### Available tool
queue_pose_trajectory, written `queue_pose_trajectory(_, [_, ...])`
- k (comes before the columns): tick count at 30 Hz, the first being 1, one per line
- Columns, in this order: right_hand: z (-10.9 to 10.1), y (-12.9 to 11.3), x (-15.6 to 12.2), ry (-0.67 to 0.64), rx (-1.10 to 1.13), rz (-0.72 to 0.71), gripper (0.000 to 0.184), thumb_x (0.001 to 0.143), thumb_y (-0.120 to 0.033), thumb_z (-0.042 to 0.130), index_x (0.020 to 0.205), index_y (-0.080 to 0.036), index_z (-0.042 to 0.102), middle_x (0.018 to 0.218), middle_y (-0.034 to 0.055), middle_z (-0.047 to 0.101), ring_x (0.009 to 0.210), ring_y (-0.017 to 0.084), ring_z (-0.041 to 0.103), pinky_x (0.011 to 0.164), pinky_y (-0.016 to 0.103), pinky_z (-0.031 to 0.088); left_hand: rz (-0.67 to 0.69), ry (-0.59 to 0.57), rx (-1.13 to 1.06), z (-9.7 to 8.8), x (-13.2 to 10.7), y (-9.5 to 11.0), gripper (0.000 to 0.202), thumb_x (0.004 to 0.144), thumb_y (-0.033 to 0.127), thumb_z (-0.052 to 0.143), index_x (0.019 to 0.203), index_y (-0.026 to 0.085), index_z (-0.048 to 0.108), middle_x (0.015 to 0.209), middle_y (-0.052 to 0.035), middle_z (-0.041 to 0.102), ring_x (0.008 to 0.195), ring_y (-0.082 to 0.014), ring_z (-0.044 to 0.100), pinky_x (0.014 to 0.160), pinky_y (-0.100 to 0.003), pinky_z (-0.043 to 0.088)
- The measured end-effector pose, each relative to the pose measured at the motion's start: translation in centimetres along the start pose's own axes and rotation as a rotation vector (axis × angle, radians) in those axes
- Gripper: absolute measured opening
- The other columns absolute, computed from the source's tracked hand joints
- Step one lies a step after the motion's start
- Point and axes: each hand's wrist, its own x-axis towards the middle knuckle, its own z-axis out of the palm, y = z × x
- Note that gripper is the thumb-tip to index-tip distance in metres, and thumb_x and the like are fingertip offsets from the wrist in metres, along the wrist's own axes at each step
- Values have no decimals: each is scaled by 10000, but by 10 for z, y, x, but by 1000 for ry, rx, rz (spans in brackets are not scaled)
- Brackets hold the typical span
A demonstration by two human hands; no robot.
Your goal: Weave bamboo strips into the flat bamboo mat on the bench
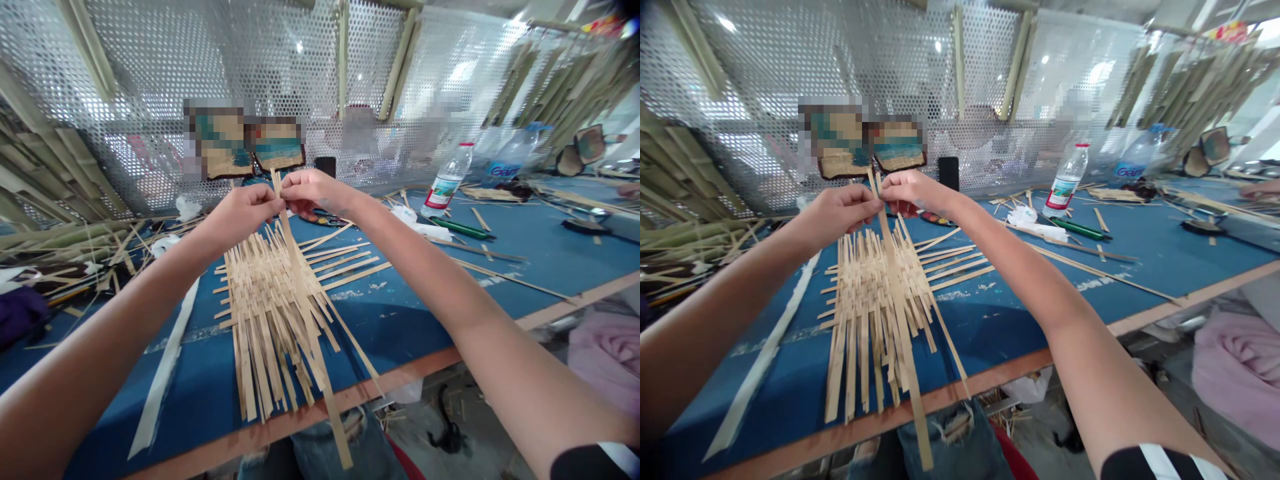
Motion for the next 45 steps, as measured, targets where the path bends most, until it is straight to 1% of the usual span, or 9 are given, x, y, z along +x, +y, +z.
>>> queue_pose_trajectory(5, [4, 4, 3, 44, -5, 12, 198, 948, -130, 532, 754, -168, 545, 572, -25, 560, 429, 78, 453, 381, 188, 321, 86, 45, 0, -4, -5, 6, 261, 907, 291, 630, 679, 202, 541, 573, 39, 460, 524, -113, 392, 512, -283, 274])
queue_pose_trajectory(11, [3, 13, 8, 260, 59, 134, 248, 921, -192, 536, 673, -177, 520, 622, 4, 561, 453, 79, 474, 388, 205, 339, 139, 189, -113, -32, -15, 25, 214, 979, 277, 585, 781, 196, 576, 632, 25, 506, 516, -91, 413, 498, -261, 310])
queue_pose_trajectory(13, [4, 10, 7, 300, 87, 129, 247, 932, -209, 528, 687, -184, 513, 650, 8, 576, 477, 81, 486, 398, 199, 348, 78, 137, -89, -37, -12, 22, 218, 1002, 318, 567, 834, 187, 616, 722, 1, 592, 536, -83, 452, 515, -247, 356])
queue_pose_trajectory(18, [12, -10, 1, 339, 46, 55, 234, 973, -195, 541, 748, -204, 476, 643, -14, 564, 486, 79, 475, 411, 182, 344, -27, -187, 112, -25, -2, 4, 275, 963, 453, 609, 911, 190, 670, 796, -31, 667, 613, -124, 553, 571, -264, 432])
queue_pose_trajectory(24, [16, -25, -5, 341, 45, -13, 186, 1016, -227, 534, 839, -209, 481, 666, -36, 556, 492, 75, 482, 423, 173, 339, -14, -249, -19, -12, -1, 1, 194, 874, 413, 707, 839, 226, 669, 713, -2, 606, 571, -136, 531, 533, -290, 409])
queue_pose_trajectory(29, [10, -44, -21, 140, 17, -25, 210, 1035, -231, 520, 832, -182, 533, 715, -12, 607, 523, 90, 542, 474, 199, 427, 19, -115, -156, -21, -7, 15, 186, 908, 304, 706, 762, 211, 638, 559, 27, 497, 500, -104, 403, 504, -293, 278])
queue_pose_trajectory(33, [3, -50, -29, -40, -88, 35, 163, 979, -191, 627, 828, -173, 570, 711, -11, 636, 518, 82, 552, 460, 180, 415, 19, -71, -143, -28, -9, 23, 246, 903, 359, 748, 744, 203, 643, 516, 33, 486, 473, -97, 367, 493, -307, 236])
queue_pose_trajectory(39, [-5, -40, -25, -137, -126, 17, 163, 925, -148, 666, 790, -167, 578, 685, -22, 639, 504, 60, 531, 424, 153, 358, -14, -62, -108, -24, -7, 21, 214, 950, 285, 703, 755, 208, 660, 479, 51, 487, 448, -92, 366, 486, -309, 233])
queue_pose_trajectory(45, [2, -43, -24, -52, -108, 20, 213, 913, -145, 625, 723, -183, 538, 580, -39, 561, 464, 70, 477, 409, 168, 335, 68, -9, -136, -23, -8, 21, 200, 941, 215, 679, 745, 208, 644, 504, 46, 491, 452, -92, 372, 464, -306, 216])
